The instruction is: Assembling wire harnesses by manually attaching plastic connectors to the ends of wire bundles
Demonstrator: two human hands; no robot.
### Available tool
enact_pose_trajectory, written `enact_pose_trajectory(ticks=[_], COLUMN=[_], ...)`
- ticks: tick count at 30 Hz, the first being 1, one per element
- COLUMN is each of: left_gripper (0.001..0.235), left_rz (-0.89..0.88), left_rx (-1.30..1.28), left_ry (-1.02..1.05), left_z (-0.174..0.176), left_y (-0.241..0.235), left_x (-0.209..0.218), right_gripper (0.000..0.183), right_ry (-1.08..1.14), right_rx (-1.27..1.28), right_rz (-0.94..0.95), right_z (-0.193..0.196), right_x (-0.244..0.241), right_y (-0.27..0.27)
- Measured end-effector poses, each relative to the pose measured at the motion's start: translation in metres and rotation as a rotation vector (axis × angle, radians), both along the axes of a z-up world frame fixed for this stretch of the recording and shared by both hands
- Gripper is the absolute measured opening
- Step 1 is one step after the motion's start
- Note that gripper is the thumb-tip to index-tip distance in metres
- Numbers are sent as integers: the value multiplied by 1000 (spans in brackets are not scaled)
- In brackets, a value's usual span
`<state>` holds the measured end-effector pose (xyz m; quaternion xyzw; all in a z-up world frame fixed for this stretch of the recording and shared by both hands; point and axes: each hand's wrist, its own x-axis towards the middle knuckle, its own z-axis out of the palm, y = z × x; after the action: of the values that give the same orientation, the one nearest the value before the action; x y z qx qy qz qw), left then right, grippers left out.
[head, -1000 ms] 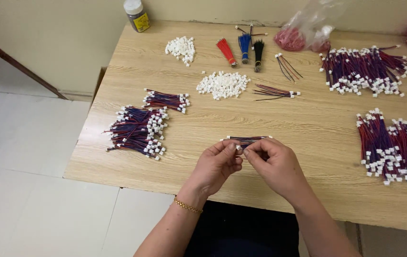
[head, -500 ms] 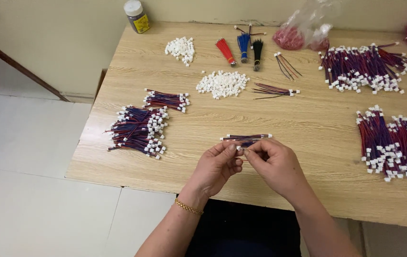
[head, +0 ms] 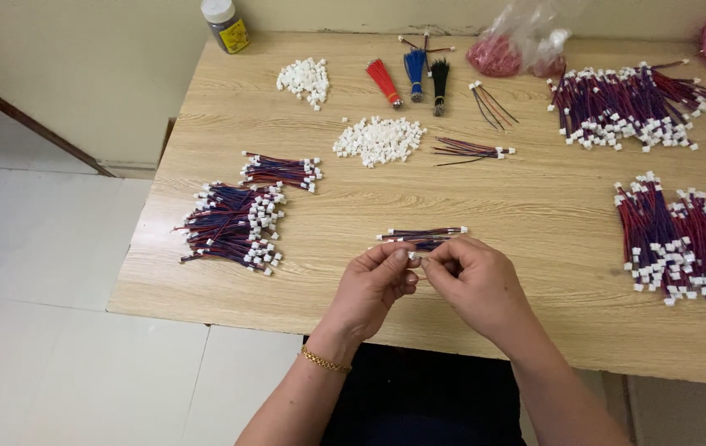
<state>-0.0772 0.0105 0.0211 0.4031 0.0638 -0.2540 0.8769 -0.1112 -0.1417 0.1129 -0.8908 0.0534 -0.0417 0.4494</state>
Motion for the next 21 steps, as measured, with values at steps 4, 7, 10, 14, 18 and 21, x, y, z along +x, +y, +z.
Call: enact_pose_trajectory(ticks=[4,7,10,14,18,21], left_gripper=[21,21,20,19,18,18], left_rz=[-13,-9,3,19,37,38], left_rx=[-24,-48,-51,118,232,223], left_ry=[24,45,43,-129,-245,-240], left_z=[0,2,2,-3,-7,2], left_y=[0,0,-1,-1,1,4], left_x=[-1,-2,-2,-1,1,1], right_gripper=[10,9,9,10,7,6], right_ry=[3,13,7,-16,-5,-21], right_rx=[15,11,2,-78,-140,-96], right_rz=[18,-2,-3,15,25,71], right_z=[-5,-4,-5,5,6,13], right_x=[1,0,0,-1,-2,-1], right_y=[-2,-1,-1,3,2,3])
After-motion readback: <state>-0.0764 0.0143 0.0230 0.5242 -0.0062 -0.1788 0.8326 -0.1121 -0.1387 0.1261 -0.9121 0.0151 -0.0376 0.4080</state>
